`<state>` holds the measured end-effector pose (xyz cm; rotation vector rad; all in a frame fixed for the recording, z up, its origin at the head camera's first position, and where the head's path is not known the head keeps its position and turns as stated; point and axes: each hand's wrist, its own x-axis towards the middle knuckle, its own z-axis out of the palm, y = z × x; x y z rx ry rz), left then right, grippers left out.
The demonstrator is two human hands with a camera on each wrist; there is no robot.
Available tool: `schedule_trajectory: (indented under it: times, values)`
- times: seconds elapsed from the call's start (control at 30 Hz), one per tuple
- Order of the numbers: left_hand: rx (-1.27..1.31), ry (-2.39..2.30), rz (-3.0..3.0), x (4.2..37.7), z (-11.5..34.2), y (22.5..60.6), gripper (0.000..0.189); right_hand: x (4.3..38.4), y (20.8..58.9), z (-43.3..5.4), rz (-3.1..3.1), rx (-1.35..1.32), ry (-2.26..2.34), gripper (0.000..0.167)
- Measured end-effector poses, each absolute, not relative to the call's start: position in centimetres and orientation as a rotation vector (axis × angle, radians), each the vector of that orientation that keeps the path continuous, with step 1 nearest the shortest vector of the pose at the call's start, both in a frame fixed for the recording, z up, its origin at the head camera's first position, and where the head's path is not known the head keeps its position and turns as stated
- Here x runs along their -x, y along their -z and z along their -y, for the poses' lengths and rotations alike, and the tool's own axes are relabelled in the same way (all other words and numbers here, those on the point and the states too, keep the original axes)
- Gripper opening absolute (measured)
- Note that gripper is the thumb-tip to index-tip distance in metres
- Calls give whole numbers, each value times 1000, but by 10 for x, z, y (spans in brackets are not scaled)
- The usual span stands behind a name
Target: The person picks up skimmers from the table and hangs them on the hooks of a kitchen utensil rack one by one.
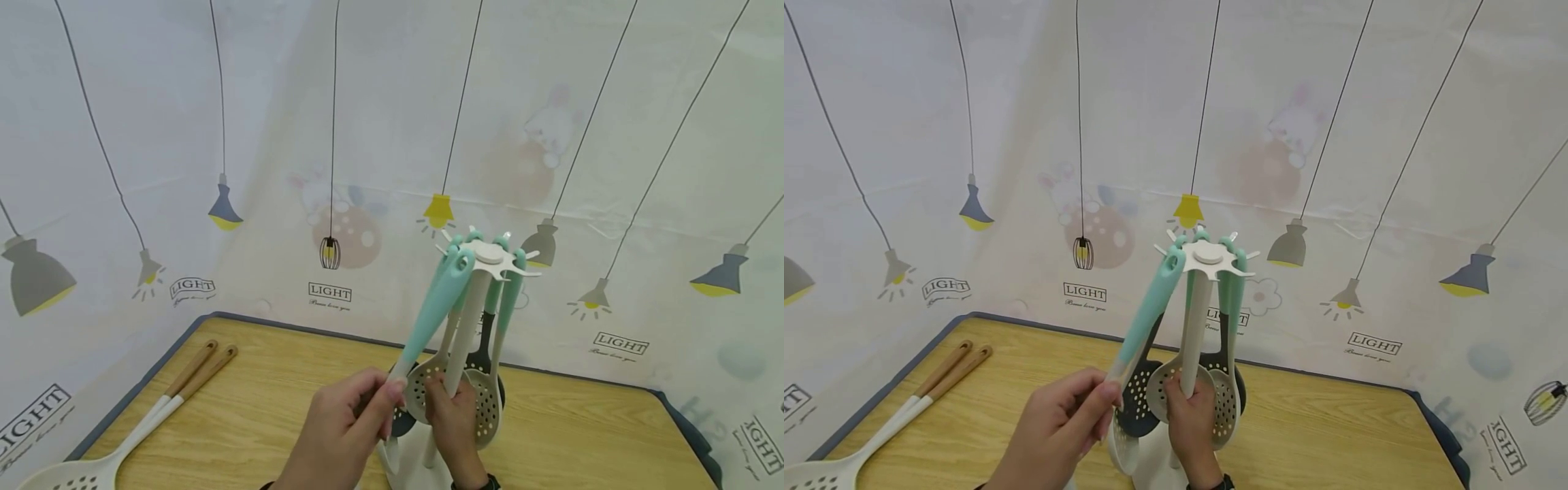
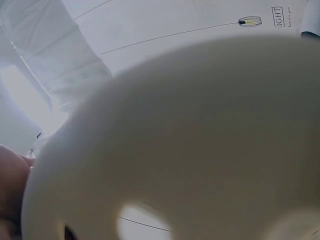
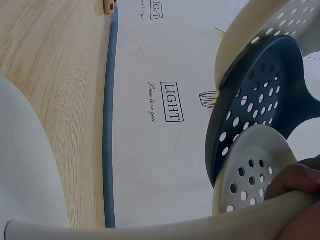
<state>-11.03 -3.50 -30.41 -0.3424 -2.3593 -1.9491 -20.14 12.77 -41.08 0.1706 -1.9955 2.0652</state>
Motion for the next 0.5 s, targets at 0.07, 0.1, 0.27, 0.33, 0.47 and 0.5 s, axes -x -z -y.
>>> schedule_trajectory:
  times: [0.07, 0.1, 0.27, 0.33, 0.47, 0.5]
  values:
    - [342, 1947, 2361, 111, 34, 304, 38, 201, 411, -128, 2002, -170, -2059, 29]
    - [344, 1947, 2359, 111, 34, 304, 37, 201, 411, -128, 2006, -169, -2055, 29]
    - [372, 1933, 2352, 112, 33, 307, 34, 202, 411, -128, 2009, -161, -2052, 29]
    - [386, 1936, 2358, 113, 33, 309, 35, 202, 411, -129, 2009, -160, -2054, 30]
    - [403, 1956, 2383, 116, 32, 312, 37, 202, 410, -129, 2012, -165, -2051, 31]
    - [403, 1963, 2392, 117, 32, 312, 39, 202, 410, -129, 2013, -166, -2046, 32]
